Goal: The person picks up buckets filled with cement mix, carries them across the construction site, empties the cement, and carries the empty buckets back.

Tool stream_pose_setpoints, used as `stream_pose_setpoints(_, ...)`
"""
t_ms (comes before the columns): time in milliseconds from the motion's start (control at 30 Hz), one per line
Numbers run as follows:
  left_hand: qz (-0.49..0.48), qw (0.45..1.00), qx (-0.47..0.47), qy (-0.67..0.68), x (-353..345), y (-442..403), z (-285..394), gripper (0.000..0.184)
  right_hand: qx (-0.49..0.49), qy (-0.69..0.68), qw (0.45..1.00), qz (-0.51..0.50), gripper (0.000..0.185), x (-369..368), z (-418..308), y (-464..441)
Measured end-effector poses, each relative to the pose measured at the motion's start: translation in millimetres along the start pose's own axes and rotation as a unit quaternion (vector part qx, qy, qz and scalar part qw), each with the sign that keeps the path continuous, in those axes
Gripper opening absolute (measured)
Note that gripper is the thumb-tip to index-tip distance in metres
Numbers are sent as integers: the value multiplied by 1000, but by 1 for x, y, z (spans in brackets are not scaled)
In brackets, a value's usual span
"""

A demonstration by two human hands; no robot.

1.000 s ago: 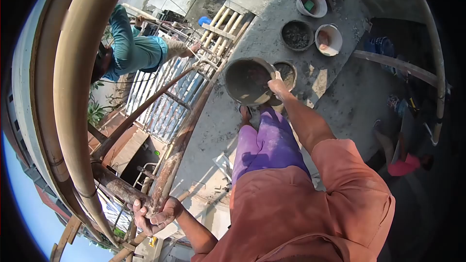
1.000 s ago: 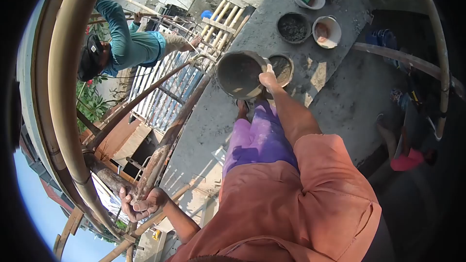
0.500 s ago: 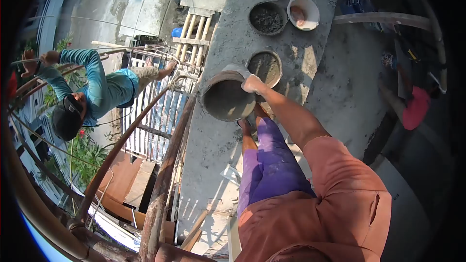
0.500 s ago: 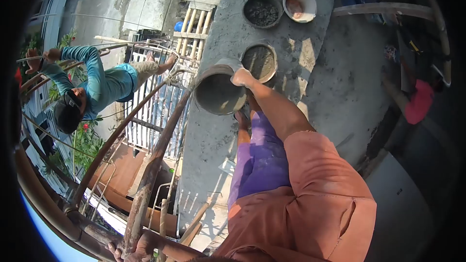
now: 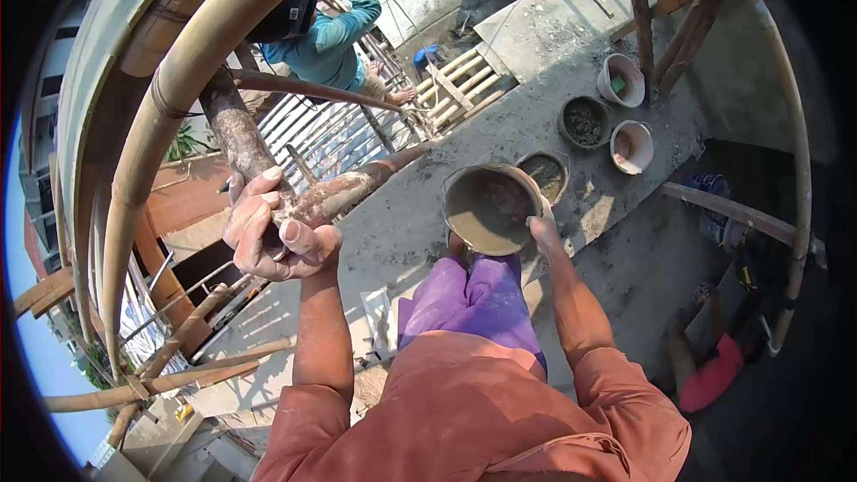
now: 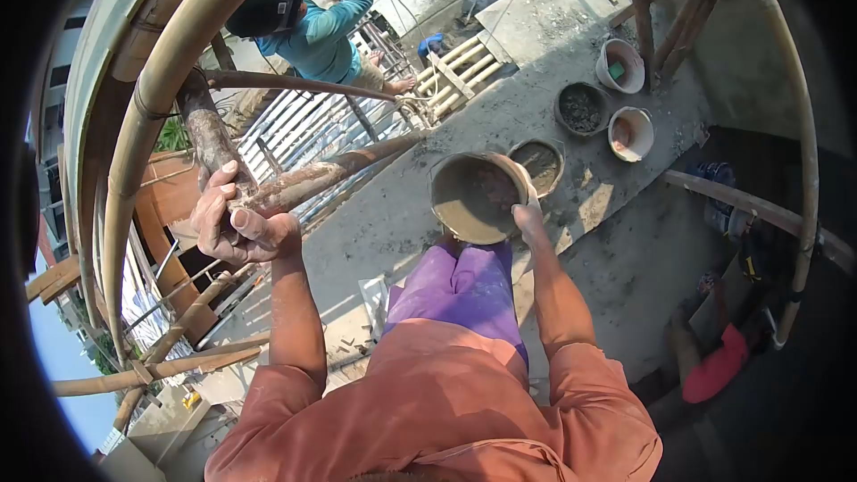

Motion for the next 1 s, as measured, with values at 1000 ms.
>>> stream_pose_setpoints(1000, -273, 383, 865, -174, 243, 602, 108, 71, -85, 359, 857, -361, 48, -592, 195, 114)
Point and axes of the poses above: each hand's wrist, its own y-axis away from the middle knuckle, its own x-axis out of the back of the hand, z = x × y, the point moved 6 cm from there along -y, towards the middle knuckle, and after that the axes turned 8 degrees about y, right-handed, at the moved point
